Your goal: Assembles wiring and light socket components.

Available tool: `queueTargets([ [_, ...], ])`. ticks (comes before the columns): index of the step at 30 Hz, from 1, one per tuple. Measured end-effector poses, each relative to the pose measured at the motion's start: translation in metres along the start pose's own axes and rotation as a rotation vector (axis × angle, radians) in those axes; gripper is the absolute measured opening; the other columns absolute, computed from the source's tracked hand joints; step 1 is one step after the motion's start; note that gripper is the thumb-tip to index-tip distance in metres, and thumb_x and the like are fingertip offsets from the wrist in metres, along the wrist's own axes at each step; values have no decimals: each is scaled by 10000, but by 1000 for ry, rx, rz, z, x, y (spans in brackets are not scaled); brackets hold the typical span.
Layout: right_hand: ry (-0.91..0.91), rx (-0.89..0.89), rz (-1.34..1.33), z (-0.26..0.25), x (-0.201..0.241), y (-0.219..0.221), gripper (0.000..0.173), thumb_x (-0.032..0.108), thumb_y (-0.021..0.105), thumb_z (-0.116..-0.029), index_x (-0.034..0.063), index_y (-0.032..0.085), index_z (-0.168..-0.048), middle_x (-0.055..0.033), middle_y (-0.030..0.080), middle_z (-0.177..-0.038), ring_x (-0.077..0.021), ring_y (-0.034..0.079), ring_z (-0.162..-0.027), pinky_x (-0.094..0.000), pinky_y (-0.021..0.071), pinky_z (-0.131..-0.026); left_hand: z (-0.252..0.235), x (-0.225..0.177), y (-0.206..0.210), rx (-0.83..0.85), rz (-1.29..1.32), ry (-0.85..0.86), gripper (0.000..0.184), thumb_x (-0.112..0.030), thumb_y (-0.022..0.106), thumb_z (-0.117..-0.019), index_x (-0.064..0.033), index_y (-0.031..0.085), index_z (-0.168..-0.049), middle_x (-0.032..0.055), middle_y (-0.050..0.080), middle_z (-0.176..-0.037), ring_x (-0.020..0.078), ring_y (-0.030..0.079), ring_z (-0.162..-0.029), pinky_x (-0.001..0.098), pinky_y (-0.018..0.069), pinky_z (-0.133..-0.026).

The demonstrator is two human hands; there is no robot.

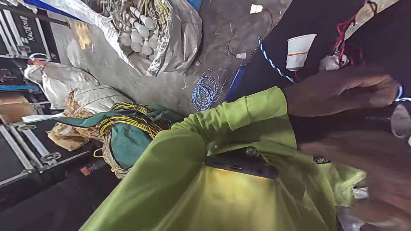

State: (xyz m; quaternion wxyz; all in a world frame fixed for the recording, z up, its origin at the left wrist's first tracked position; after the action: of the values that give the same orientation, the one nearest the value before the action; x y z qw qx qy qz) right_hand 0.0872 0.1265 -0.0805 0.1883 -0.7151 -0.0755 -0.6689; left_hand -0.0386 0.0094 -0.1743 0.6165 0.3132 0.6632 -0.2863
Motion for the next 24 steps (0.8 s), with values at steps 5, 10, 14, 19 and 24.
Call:
queueTargets([
  [5,-143,119,-32,-44,15,46,441,407,446,-1097,96,699,-1282,-49,749,-1161,-133,654,-1136,-307,493,-998,3,12,-4,-44,-9,33,82,62,646,-907,119,702,-927,175,670,-890,180,639,-858,286,527,-781],
  [10,-133,158,71,-52,27,43,374,349,468,-1100,86,726,-1168,-68,766,-1128,-140,683,-1153,-341,493,-1058,5,14,-6,-61,-11,23,68,68,653,-899,119,698,-903,183,672,-872,184,642,-841,285,527,-771],
  [14,-152,66,152,-56,34,51,368,317,468,-1103,60,733,-1110,-66,777,-1029,-114,710,-1071,-305,512,-1043,5,18,-3,-50,-11,40,87,55,644,-905,121,700,-908,185,676,-871,194,649,-849,301,529,-788],
  [19,-127,57,119,-73,56,43,369,289,470,-1102,19,722,-1114,-85,750,-882,-71,704,-861,-212,542,-872,7,22,-5,-64,-49,21,115,39,655,-917,141,696,-951,216,690,-918,222,673,-875,338,554,-811],
  [24,-24,-278,-193,-86,71,12,312,301,474,-1099,126,732,-1121,75,753,-986,19,694,-916,-183,591,-805,14,25,-5,-49,-112,-23,145,-4,664,-930,112,713,-1002,211,705,-975,238,686,-917,366,559,-851],
])
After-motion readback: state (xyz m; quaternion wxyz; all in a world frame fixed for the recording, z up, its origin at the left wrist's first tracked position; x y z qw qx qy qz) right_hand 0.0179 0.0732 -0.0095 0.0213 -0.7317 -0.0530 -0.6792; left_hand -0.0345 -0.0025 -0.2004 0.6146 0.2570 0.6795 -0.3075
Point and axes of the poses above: each hand's wrist, its own z-axis away from the middle knuckle, its own y-axis out of the palm, x = y × z, the point moved 1 cm from there along -z, towards the middle knuckle
